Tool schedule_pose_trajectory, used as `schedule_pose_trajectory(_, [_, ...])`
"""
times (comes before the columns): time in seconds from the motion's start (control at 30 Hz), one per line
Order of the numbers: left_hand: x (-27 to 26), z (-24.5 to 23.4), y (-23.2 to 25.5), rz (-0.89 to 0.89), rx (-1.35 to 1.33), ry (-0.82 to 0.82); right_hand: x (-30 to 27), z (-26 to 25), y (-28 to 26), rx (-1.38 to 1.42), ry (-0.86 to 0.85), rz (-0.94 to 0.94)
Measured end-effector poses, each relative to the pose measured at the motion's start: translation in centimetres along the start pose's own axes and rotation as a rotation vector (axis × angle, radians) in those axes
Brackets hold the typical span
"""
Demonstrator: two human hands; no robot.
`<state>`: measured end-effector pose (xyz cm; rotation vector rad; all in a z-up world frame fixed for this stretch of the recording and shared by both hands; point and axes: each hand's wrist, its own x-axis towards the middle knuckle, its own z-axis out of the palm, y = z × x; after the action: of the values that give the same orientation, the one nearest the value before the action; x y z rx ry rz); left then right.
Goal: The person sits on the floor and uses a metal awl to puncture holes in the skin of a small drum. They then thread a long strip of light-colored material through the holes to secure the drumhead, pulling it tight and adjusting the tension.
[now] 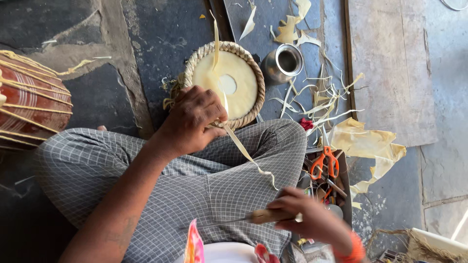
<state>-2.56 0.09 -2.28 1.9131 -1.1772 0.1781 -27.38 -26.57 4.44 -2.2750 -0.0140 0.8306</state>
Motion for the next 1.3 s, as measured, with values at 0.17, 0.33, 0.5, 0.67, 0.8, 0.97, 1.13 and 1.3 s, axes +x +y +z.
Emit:
schedule_pose_trajectory(0.17, [0.3, 0.3, -0.1, 0.021, 0.05, 0.028, 0.6, -7.7, -2.6, 0.46, 0.715, -0.866])
schedule_pose_trajectory(0.33, [-0.4, 1.4, -0.8, 0.039, 0.049, 0.067, 3.7, -11.5, -4.1, 0.844, 0.915, -0.967])
schedule_pose_trajectory(0.5, [-0.8, 2.4, 0.1, 0.018, 0.098, 0.093, 7.4, -13.1, -6.2, 0.979, 0.844, -1.102])
schedule_pose_trajectory(0.67, [-1.1, 2.4, 0.1, -0.004, 0.081, 0.086, 8.5, -13.2, -6.0, 0.916, 0.867, -1.061])
schedule_pose_trajectory(0.8, [-1.0, 2.4, 0.0, 0.006, 0.08, 0.099, 8.5, -13.3, -5.3, 0.833, 0.923, -1.088])
schedule_pose_trajectory(0.97, [-1.1, 2.4, 0.0, 0.003, 0.064, 0.112, 8.2, -12.1, -6.0, 0.8, 0.935, -1.103])
schedule_pose_trajectory(1.13, [-1.1, 2.6, -0.1, 0.022, 0.1, 0.14, 8.6, -12.1, -7.3, 0.772, 0.913, -1.169])
schedule_pose_trajectory(1.3, [-1.3, 2.9, -0.1, 0.006, 0.107, 0.141, 8.2, -11.1, -7.5, 0.745, 0.936, -1.2])
